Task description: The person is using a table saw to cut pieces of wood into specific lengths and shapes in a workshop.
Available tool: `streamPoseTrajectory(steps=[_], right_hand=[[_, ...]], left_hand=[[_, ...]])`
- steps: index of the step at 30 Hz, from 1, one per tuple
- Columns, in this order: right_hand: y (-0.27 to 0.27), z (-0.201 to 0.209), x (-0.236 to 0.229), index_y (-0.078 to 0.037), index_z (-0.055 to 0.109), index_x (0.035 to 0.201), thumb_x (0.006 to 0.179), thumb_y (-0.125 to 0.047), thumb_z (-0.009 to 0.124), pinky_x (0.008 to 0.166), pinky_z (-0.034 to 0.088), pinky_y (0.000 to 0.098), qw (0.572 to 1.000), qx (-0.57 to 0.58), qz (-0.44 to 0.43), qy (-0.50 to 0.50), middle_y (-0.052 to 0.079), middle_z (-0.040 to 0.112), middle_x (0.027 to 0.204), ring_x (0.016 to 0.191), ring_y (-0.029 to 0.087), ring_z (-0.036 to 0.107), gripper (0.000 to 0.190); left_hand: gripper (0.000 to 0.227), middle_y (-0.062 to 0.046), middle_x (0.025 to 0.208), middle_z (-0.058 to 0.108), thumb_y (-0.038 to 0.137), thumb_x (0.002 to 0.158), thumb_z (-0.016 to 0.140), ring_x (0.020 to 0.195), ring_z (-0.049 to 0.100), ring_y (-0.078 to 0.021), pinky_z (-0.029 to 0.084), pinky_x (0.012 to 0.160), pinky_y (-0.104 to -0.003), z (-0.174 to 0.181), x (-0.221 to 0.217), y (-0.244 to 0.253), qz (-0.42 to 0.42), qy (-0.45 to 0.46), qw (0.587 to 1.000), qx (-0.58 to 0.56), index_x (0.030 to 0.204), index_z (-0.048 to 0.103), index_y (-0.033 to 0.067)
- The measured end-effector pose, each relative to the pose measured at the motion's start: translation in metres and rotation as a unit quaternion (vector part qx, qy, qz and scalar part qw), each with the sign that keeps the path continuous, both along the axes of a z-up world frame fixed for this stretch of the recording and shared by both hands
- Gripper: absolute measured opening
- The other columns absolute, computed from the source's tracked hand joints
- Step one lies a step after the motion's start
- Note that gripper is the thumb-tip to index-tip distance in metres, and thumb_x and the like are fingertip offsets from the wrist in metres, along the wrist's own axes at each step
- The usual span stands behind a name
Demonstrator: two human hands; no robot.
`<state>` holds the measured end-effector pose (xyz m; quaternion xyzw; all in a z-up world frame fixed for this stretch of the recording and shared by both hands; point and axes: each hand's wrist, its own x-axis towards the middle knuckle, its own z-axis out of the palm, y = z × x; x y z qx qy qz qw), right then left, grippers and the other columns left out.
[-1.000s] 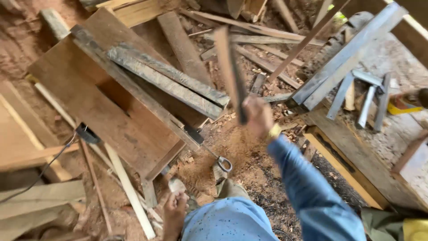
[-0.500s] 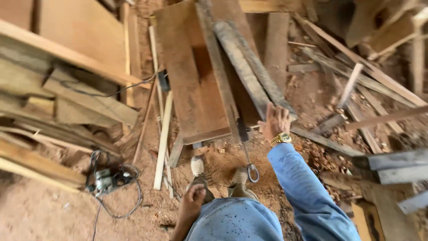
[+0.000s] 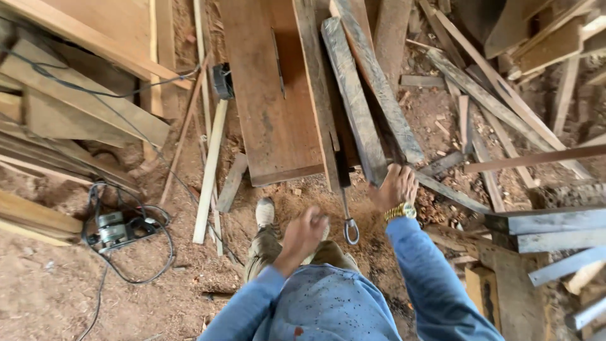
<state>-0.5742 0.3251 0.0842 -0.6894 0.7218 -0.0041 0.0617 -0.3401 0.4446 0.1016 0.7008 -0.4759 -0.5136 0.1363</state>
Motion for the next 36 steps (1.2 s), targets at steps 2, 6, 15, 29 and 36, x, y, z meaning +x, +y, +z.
streamPoseTrajectory(steps=[2, 6, 15, 29, 36], right_hand=[[0.030, -0.020, -0.012, 0.000, 0.052, 0.120, 0.071, -0.033, 0.087, 0.089, 0.053, 0.0535, 0.997, 0.020, -0.032, -0.073, 0.024, 0.057, 0.115, 0.106, 0.039, 0.059, 0.069], [0.065, -0.038, -0.032, 0.001, 0.042, 0.125, 0.072, -0.031, 0.084, 0.082, 0.060, 0.0497, 0.967, 0.102, -0.127, -0.194, 0.025, 0.055, 0.122, 0.101, 0.037, 0.063, 0.075], [0.125, -0.124, -0.078, -0.003, 0.045, 0.151, 0.093, -0.055, 0.063, 0.081, 0.063, 0.0453, 0.567, 0.179, -0.448, -0.667, 0.005, 0.058, 0.119, 0.096, 0.024, 0.063, 0.080], [0.212, -0.006, -0.017, -0.013, 0.019, 0.163, 0.079, -0.007, 0.081, 0.117, 0.042, 0.0416, 0.640, 0.310, -0.051, -0.702, 0.012, 0.035, 0.163, 0.142, 0.024, 0.049, 0.105], [0.211, 0.002, 0.001, -0.013, 0.018, 0.160, 0.074, -0.014, 0.090, 0.111, 0.044, 0.0421, 0.756, 0.326, 0.103, -0.558, 0.020, 0.036, 0.166, 0.139, 0.030, 0.049, 0.113]], left_hand=[[0.071, -0.016, 0.099, 0.075, 0.048, 0.096, 0.058, 0.062, 0.067, -0.0253, 0.052, 0.045, -0.034, 0.013, -0.029, -0.047, -0.033, -0.016, 0.998, -0.052, 0.150, 0.043, 0.0041], [0.085, -0.034, 0.133, 0.053, 0.044, 0.098, 0.062, 0.069, 0.072, -0.0308, 0.060, 0.045, -0.034, 0.022, -0.084, -0.135, -0.010, 0.009, 0.990, -0.143, 0.154, 0.022, -0.0057], [0.116, -0.034, 0.123, 0.054, 0.038, 0.075, 0.089, 0.093, 0.070, -0.0408, 0.060, 0.080, -0.045, -0.025, -0.146, -0.189, 0.107, -0.155, 0.981, -0.047, 0.151, 0.014, -0.0064], [0.080, -0.012, 0.159, 0.046, 0.015, 0.091, 0.069, 0.141, 0.048, -0.0204, 0.037, 0.118, -0.033, -0.034, -0.030, -0.026, 0.306, 0.406, 0.843, -0.178, 0.161, 0.031, 0.0070], [0.081, -0.008, 0.163, 0.040, 0.032, 0.098, 0.066, 0.144, 0.040, -0.0184, 0.033, 0.120, -0.035, -0.081, -0.002, 0.004, 0.348, 0.318, 0.854, -0.220, 0.163, 0.025, 0.0086]])
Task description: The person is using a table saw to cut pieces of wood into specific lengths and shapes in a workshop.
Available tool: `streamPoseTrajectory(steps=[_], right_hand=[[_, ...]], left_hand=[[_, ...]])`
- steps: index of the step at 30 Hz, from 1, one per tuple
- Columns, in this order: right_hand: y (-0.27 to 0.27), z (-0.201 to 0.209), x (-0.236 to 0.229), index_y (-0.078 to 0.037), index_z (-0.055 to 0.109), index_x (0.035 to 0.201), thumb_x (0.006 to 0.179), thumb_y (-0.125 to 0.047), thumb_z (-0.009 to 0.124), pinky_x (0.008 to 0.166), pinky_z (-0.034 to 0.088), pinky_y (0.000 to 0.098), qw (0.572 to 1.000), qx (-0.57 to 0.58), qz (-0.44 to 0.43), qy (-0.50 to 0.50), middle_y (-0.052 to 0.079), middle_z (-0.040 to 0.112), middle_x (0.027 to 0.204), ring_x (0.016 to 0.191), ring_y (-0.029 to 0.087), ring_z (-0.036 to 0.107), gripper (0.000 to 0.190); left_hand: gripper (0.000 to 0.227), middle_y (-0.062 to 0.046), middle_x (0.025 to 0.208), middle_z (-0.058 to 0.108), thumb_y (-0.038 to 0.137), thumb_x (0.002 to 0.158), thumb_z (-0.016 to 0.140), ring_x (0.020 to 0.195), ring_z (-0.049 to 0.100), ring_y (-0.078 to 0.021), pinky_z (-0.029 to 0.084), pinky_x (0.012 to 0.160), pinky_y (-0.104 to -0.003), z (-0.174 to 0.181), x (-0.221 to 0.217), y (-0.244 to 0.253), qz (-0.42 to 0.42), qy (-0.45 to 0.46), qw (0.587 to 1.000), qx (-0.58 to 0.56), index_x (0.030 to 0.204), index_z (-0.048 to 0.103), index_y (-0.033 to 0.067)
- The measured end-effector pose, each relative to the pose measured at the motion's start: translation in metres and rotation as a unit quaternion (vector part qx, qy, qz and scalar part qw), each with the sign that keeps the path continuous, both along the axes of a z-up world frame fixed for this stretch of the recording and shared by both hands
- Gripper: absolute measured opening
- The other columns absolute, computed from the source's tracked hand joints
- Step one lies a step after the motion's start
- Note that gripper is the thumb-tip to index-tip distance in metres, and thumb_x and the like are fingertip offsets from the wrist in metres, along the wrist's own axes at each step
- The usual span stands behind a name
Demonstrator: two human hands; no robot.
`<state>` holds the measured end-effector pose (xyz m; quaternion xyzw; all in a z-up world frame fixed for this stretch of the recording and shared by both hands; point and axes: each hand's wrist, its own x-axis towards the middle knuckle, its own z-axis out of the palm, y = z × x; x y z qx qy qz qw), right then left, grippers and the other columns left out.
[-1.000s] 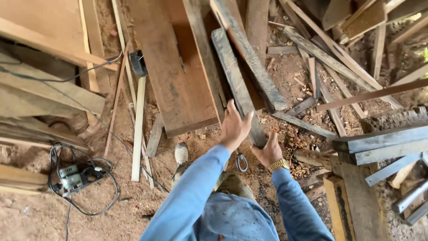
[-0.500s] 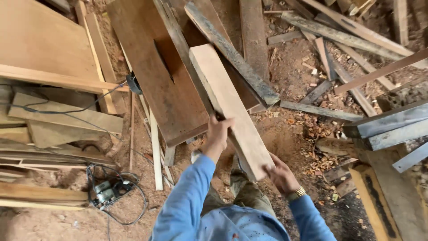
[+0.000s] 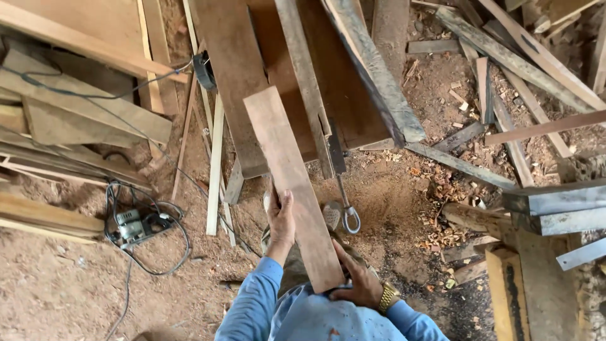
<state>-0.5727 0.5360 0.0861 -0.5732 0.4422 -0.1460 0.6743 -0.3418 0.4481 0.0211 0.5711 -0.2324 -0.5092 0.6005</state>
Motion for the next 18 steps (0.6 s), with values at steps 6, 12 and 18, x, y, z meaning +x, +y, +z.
streamPoseTrajectory(steps=[6, 12, 18], right_hand=[[0.023, -0.037, -0.004, -0.017, 0.007, 0.163, 0.072, -0.017, 0.081, 0.097, 0.057, 0.0436, 0.976, -0.021, 0.066, 0.205, 0.021, 0.055, 0.147, 0.117, 0.038, 0.067, 0.117], [0.020, -0.061, -0.007, -0.011, -0.002, 0.163, 0.074, -0.024, 0.083, 0.092, 0.056, 0.0495, 0.965, -0.037, 0.108, 0.238, 0.026, 0.046, 0.153, 0.117, 0.044, 0.062, 0.124], [0.003, -0.048, 0.004, -0.011, 0.023, 0.160, 0.070, -0.039, 0.086, 0.112, 0.038, 0.0545, 0.893, -0.300, 0.134, 0.307, 0.019, 0.030, 0.159, 0.142, 0.040, 0.035, 0.113]], left_hand=[[0.077, -0.009, 0.167, 0.031, 0.039, 0.102, 0.056, 0.150, 0.033, -0.0178, 0.028, 0.123, -0.032, -0.016, -0.012, 0.009, 0.004, -0.008, 0.998, 0.055, 0.164, 0.022, 0.0083], [0.074, -0.012, 0.170, 0.030, 0.046, 0.105, 0.048, 0.156, 0.028, -0.0206, 0.023, 0.126, -0.034, -0.023, -0.020, 0.013, -0.064, -0.099, 0.991, 0.064, 0.164, 0.026, 0.0063], [0.071, -0.018, 0.156, 0.054, 0.046, 0.101, 0.056, 0.145, 0.050, -0.0275, 0.037, 0.121, -0.037, -0.064, -0.020, -0.001, -0.053, -0.001, 0.991, 0.126, 0.157, 0.043, 0.0028]])
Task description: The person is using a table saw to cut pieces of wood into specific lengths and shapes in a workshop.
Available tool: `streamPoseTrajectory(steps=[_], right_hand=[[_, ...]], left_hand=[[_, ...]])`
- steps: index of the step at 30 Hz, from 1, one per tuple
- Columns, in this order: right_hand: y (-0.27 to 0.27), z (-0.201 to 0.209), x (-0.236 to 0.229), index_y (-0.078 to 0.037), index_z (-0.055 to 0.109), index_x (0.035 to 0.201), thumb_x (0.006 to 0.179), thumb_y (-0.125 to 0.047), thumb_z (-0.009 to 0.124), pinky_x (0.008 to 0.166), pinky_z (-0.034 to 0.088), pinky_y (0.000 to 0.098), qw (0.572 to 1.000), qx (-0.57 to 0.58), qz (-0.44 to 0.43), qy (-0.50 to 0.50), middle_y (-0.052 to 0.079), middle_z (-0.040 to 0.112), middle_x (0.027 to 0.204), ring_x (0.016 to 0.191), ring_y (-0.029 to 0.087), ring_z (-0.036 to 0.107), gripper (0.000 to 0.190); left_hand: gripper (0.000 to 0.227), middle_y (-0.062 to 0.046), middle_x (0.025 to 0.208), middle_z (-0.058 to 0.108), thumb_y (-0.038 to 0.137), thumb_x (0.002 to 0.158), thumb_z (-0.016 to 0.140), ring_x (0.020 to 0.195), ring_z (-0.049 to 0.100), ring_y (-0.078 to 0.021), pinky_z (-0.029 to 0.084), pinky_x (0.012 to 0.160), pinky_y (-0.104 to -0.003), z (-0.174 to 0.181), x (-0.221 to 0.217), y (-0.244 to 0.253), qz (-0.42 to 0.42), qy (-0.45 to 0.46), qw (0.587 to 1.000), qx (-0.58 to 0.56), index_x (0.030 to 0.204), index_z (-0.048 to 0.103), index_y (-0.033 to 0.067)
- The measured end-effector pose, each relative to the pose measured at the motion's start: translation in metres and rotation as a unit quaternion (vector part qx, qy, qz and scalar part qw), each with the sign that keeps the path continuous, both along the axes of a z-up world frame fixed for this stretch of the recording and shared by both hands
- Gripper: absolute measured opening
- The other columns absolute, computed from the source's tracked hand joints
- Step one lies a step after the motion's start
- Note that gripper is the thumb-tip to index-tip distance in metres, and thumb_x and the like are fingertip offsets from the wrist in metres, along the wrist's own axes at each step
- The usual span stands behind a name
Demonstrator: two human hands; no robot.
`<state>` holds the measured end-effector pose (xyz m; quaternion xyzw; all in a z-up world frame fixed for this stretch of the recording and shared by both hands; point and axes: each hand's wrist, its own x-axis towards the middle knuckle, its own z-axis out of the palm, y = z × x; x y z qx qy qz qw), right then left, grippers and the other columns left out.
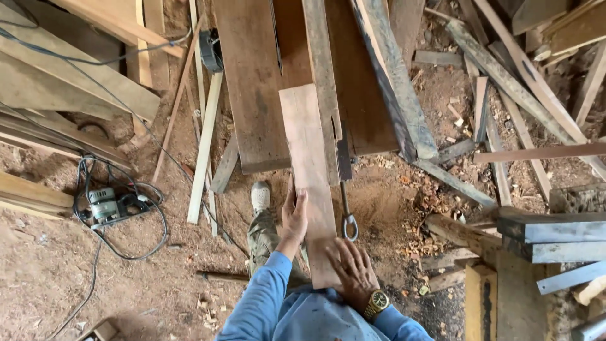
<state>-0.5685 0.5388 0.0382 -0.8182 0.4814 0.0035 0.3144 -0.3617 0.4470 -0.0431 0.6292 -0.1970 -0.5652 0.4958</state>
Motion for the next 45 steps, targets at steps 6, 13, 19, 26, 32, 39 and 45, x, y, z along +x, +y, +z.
streamPoseTrajectory(steps=[6, 13, 19, 26, 32, 39, 45], right_hand=[[-0.044, 0.019, 0.022, -0.004, 0.028, 0.155, 0.065, -0.036, 0.082, 0.119, 0.008, 0.0648, 0.987, -0.025, 0.147, 0.054, 0.019, 0.017, 0.170, 0.152, 0.039, 0.011, 0.110], [-0.056, 0.013, 0.024, 0.004, 0.032, 0.154, 0.078, -0.057, 0.072, 0.122, 0.012, 0.0594, 0.976, -0.119, 0.179, -0.013, 0.027, 0.023, 0.163, 0.153, 0.043, 0.016, 0.105], [-0.079, 0.030, 0.034, 0.008, 0.032, 0.150, 0.077, -0.058, 0.072, 0.119, 0.014, 0.0607, 0.975, -0.124, 0.179, -0.040, 0.032, 0.025, 0.158, 0.150, 0.046, 0.018, 0.107], [-0.100, 0.031, 0.043, 0.006, 0.032, 0.151, 0.061, -0.026, 0.080, 0.122, 0.016, 0.0594, 0.970, -0.122, 0.208, 0.018, 0.032, 0.026, 0.159, 0.151, 0.048, 0.017, 0.107], [-0.104, 0.018, 0.041, 0.007, 0.028, 0.152, 0.064, -0.028, 0.082, 0.121, 0.014, 0.0604, 0.973, -0.112, 0.199, -0.017, 0.033, 0.024, 0.159, 0.151, 0.048, 0.015, 0.109], [-0.115, 0.022, 0.045, 0.006, 0.025, 0.153, 0.063, -0.029, 0.081, 0.122, 0.010, 0.0591, 0.972, -0.094, 0.215, 0.024, 0.032, 0.020, 0.161, 0.152, 0.047, 0.013, 0.111], [-0.122, 0.023, 0.048, 0.005, 0.026, 0.153, 0.061, -0.029, 0.082, 0.122, 0.010, 0.0582, 0.973, -0.099, 0.210, 0.016, 0.032, 0.021, 0.161, 0.152, 0.047, 0.013, 0.113]], left_hand=[[0.076, -0.007, 0.155, 0.049, 0.054, 0.099, 0.055, 0.145, 0.045, -0.0214, 0.037, 0.118, -0.035, 0.030, 0.006, -0.030, -0.001, -0.041, 0.999, 0.003, 0.159, 0.038, 0.0097], [0.073, -0.026, 0.153, 0.035, 0.057, 0.098, 0.048, 0.143, 0.036, -0.0409, 0.036, 0.119, -0.049, 0.046, 0.013, -0.048, -0.081, -0.271, 0.950, 0.133, 0.162, 0.040, 0.0226], [0.065, -0.029, 0.155, 0.035, 0.053, 0.102, 0.050, 0.146, 0.032, -0.0460, 0.040, 0.110, -0.059, 0.040, 0.021, -0.072, -0.078, -0.362, 0.927, 0.066, 0.154, 0.047, 0.0142], [0.062, -0.020, 0.115, 0.057, 0.045, 0.101, 0.057, 0.107, 0.058, -0.0355, 0.053, 0.092, -0.049, 0.025, 0.029, -0.090, -0.061, -0.386, 0.920, 0.010, 0.150, 0.051, 0.0070], [0.063, -0.019, 0.109, 0.059, 0.046, 0.101, 0.057, 0.101, 0.059, -0.0323, 0.052, 0.089, -0.045, 0.023, 0.027, -0.096, -0.044, -0.429, 0.902, 0.003, 0.149, 0.053, 0.0051], [0.061, -0.018, 0.110, 0.057, 0.047, 0.103, 0.051, 0.098, 0.056, -0.0309, 0.049, 0.084, -0.045, 0.026, 0.030, -0.110, -0.083, -0.433, 0.895, 0.070, 0.149, 0.053, 0.0059], [0.058, -0.017, 0.108, 0.059, 0.043, 0.103, 0.056, 0.100, 0.057, -0.0307, 0.050, 0.082, -0.044, 0.024, 0.030, -0.119, -0.054, -0.451, 0.890, 0.042, 0.145, 0.057, 0.0034]])
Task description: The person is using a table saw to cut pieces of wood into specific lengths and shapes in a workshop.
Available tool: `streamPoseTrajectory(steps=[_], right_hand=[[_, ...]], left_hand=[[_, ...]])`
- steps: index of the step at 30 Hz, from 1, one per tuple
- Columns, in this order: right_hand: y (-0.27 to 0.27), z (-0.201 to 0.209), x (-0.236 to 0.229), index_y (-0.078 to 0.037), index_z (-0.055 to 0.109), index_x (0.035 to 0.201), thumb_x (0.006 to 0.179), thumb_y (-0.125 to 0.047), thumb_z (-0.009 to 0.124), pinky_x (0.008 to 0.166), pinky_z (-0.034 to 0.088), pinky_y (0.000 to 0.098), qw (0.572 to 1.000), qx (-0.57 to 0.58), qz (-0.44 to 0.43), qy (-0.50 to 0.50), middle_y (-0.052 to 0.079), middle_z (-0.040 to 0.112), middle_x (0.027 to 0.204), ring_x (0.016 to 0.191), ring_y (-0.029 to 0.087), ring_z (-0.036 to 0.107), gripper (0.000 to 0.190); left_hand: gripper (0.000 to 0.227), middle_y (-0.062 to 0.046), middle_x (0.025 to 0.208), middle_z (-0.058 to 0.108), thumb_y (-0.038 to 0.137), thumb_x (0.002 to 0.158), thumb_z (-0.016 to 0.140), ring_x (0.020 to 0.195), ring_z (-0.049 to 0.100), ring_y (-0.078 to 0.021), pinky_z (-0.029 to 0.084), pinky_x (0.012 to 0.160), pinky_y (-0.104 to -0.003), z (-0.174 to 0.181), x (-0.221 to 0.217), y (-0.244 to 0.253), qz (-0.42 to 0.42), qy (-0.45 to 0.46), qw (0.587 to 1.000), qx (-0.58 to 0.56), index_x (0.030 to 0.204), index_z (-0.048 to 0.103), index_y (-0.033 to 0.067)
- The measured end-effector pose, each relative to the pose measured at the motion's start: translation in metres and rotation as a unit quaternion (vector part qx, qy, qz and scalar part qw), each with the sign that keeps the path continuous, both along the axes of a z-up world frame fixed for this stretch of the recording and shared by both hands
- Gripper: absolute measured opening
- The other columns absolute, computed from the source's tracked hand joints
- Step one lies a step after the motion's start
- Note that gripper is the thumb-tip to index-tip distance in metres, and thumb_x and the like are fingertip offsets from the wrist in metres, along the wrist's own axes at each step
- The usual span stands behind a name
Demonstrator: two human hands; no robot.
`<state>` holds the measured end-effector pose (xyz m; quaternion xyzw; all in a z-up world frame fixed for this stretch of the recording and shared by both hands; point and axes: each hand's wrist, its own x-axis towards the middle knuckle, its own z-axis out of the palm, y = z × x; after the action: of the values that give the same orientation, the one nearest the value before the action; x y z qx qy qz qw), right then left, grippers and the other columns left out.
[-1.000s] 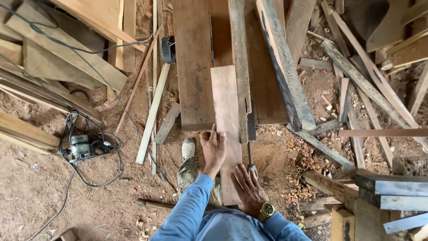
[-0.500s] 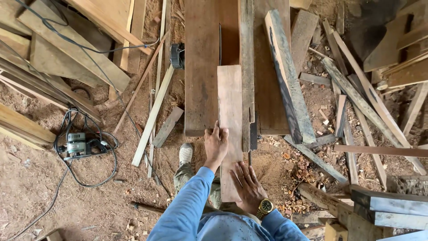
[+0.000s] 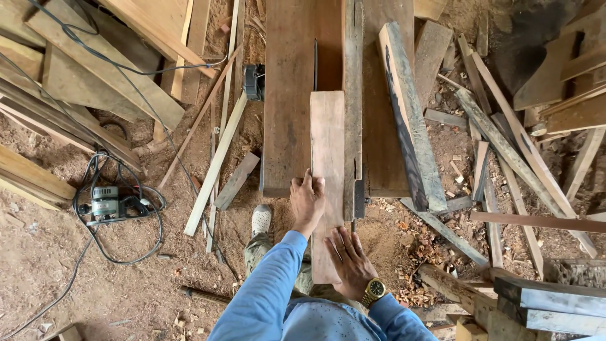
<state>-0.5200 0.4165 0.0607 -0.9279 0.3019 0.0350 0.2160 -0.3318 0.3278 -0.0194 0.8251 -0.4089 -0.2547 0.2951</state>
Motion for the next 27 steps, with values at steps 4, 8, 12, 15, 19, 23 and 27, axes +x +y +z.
streamPoseTrajectory(steps=[4, 8, 12, 15, 19, 23, 27], right_hand=[[-0.006, 0.001, 0.002, 0.004, 0.027, 0.153, 0.060, -0.029, 0.083, 0.123, 0.010, 0.0580, 1.000, 0.005, 0.001, 0.012, 0.031, 0.022, 0.161, 0.152, 0.046, 0.013, 0.114], [-0.011, 0.006, 0.006, 0.004, 0.027, 0.152, 0.058, -0.029, 0.084, 0.122, 0.010, 0.0581, 1.000, 0.004, 0.001, 0.015, 0.031, 0.023, 0.160, 0.151, 0.047, 0.015, 0.115], [-0.016, 0.008, 0.008, 0.004, 0.027, 0.153, 0.057, -0.029, 0.084, 0.123, 0.011, 0.0579, 1.000, 0.002, 0.002, 0.018, 0.031, 0.024, 0.160, 0.151, 0.046, 0.015, 0.116], [-0.018, 0.008, 0.009, 0.003, 0.027, 0.153, 0.057, -0.028, 0.085, 0.123, 0.011, 0.0575, 1.000, -0.007, 0.004, 0.014, 0.030, 0.024, 0.160, 0.152, 0.046, 0.016, 0.116], [-0.022, 0.007, 0.010, 0.003, 0.025, 0.154, 0.058, -0.030, 0.087, 0.123, 0.010, 0.0572, 1.000, -0.003, 0.004, 0.027, 0.031, 0.022, 0.161, 0.152, 0.046, 0.015, 0.119], [-0.026, 0.010, 0.014, 0.004, 0.023, 0.154, 0.057, -0.031, 0.088, 0.123, 0.009, 0.0574, 0.999, 0.005, 0.005, 0.046, 0.031, 0.020, 0.161, 0.151, 0.047, 0.014, 0.121], [-0.031, 0.016, 0.018, 0.005, 0.023, 0.153, 0.057, -0.032, 0.088, 0.123, 0.009, 0.0574, 0.998, 0.006, 0.008, 0.067, 0.032, 0.020, 0.161, 0.151, 0.047, 0.014, 0.122]], left_hand=[[0.053, -0.015, 0.105, 0.060, 0.039, 0.100, 0.062, 0.099, 0.058, -0.0311, 0.050, 0.083, -0.045, 0.004, 0.001, -0.006, 0.015, -0.003, 0.999, -0.036, 0.138, 0.063, 0.0029], [0.052, -0.016, 0.104, 0.059, 0.037, 0.100, 0.061, 0.098, 0.058, -0.0314, 0.050, 0.081, -0.046, 0.005, 0.003, -0.012, 0.016, 0.014, 1.000, -0.023, 0.139, 0.062, 0.0029], [0.052, -0.016, 0.106, 0.059, 0.038, 0.100, 0.062, 0.099, 0.058, -0.0317, 0.050, 0.083, -0.046, 0.003, 0.005, -0.017, 0.018, 0.003, 0.999, -0.027, 0.138, 0.063, 0.0030], [0.051, -0.016, 0.106, 0.059, 0.037, 0.100, 0.061, 0.099, 0.058, -0.0318, 0.050, 0.083, -0.046, -0.001, 0.006, -0.020, 0.015, 0.005, 0.999, -0.030, 0.138, 0.063, 0.0023], [0.052, -0.015, 0.106, 0.059, 0.038, 0.101, 0.060, 0.097, 0.058, -0.0299, 0.051, 0.083, -0.044, 0.000, 0.006, -0.024, 0.017, 0.004, 0.999, -0.034, 0.137, 0.063, 0.0014], [0.053, -0.014, 0.106, 0.058, 0.038, 0.102, 0.058, 0.095, 0.057, -0.0271, 0.052, 0.079, -0.041, 0.004, 0.008, -0.029, 0.014, 0.033, 0.999, -0.018, 0.139, 0.061, -0.0004], [0.049, -0.014, 0.106, 0.059, 0.035, 0.102, 0.059, 0.096, 0.057, -0.0277, 0.051, 0.081, -0.042, -0.003, 0.008, -0.033, 0.020, 0.026, 0.999, -0.035, 0.137, 0.063, 0.0000]])
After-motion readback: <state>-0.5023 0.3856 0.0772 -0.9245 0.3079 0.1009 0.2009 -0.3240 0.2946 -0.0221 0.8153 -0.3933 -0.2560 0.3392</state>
